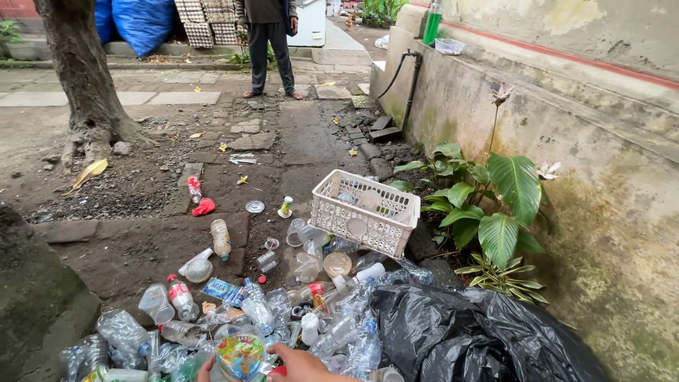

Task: Sorting plastic bottles and cups by removing caps and straws and stacking them for recycling

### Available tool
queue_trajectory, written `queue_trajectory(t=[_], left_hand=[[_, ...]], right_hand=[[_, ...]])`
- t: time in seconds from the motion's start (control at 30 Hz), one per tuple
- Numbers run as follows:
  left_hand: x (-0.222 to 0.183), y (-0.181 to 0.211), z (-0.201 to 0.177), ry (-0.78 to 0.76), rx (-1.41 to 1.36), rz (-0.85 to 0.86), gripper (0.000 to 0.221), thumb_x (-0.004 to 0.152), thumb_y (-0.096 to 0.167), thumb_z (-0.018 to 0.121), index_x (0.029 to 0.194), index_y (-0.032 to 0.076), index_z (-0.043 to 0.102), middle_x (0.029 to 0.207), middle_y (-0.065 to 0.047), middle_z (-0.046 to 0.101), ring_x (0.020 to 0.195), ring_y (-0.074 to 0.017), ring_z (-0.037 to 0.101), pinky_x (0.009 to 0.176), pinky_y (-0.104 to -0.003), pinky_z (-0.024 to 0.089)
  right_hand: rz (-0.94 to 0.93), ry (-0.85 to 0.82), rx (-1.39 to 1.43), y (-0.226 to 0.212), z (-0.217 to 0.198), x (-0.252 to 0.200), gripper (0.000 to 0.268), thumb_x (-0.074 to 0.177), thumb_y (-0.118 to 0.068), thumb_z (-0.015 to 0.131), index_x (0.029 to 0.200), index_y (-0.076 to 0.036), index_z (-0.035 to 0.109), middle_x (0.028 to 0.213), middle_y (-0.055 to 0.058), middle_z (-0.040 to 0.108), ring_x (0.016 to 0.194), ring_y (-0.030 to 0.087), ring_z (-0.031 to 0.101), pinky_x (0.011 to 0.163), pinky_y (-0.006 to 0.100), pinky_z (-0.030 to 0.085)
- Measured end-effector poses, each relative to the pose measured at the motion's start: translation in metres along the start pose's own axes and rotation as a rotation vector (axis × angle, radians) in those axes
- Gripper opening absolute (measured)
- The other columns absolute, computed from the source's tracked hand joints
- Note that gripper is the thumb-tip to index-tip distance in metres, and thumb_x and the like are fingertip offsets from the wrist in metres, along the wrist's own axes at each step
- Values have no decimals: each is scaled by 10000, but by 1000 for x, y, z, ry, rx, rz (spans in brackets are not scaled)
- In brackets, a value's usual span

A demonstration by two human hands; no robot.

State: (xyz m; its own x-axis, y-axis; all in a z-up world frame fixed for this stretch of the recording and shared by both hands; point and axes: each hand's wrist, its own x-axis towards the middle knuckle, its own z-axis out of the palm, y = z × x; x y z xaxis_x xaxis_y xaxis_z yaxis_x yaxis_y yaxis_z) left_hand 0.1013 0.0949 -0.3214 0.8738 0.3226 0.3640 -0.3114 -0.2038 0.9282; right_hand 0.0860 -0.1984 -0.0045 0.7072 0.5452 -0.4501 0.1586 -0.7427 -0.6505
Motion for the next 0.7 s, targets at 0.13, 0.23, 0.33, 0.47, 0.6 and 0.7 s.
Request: queue_trajectory(t=[0.13,0.23,0.33,0.47,0.6,0.7], left_hand=[[-1,26,34,102,-136,-58,996,573,333,837,1371,-110,438,1408,-352,563,1297,-482,598,1084,-569,502],[1,22,28,63,-61,-61,1012,581,348,842,1395,-101,443,1362,-322,580,1276,-459,618,1106,-561,493],[-5,56,42,187,-334,-188,920,625,31,711,1461,-108,350,1384,-380,530,1238,-509,609,1030,-580,525],[-9,107,40,148,-375,-362,883,649,-183,577,1490,-35,351,1333,-377,606,1077,-533,703,742,-538,640],[-7,120,37,88,-300,-459,915,727,-184,672,1532,25,290,1153,-431,683,748,-548,774,547,-502,658],[-6,129,37,128,-295,-526,910,745,-214,622,1546,29,268,1110,-467,677,680,-568,750,516,-495,627]], right_hand=[[21,99,-2,13,8,8,628,904,-414,626,1494,-297,447,1174,82,631,1090,309,621,883,430,477],[13,67,4,10,5,3,638,907,-387,613,1509,-286,428,1290,87,605,1155,315,608,943,429,466],[-3,93,19,8,4,-1,648,880,-400,648,1495,-301,469,1064,61,629,1042,282,628,887,401,484],[-11,107,-21,5,1,-5,618,913,-374,658,1492,-280,465,1028,58,642,995,273,641,858,413,490],[-19,119,-16,6,0,-5,623,895,-389,671,1480,-301,475,1019,46,661,988,277,651,844,410,494],[-30,102,-19,2,-5,-10,628,905,-390,662,1495,-300,469,1047,53,669,994,273,650,853,405,493]])
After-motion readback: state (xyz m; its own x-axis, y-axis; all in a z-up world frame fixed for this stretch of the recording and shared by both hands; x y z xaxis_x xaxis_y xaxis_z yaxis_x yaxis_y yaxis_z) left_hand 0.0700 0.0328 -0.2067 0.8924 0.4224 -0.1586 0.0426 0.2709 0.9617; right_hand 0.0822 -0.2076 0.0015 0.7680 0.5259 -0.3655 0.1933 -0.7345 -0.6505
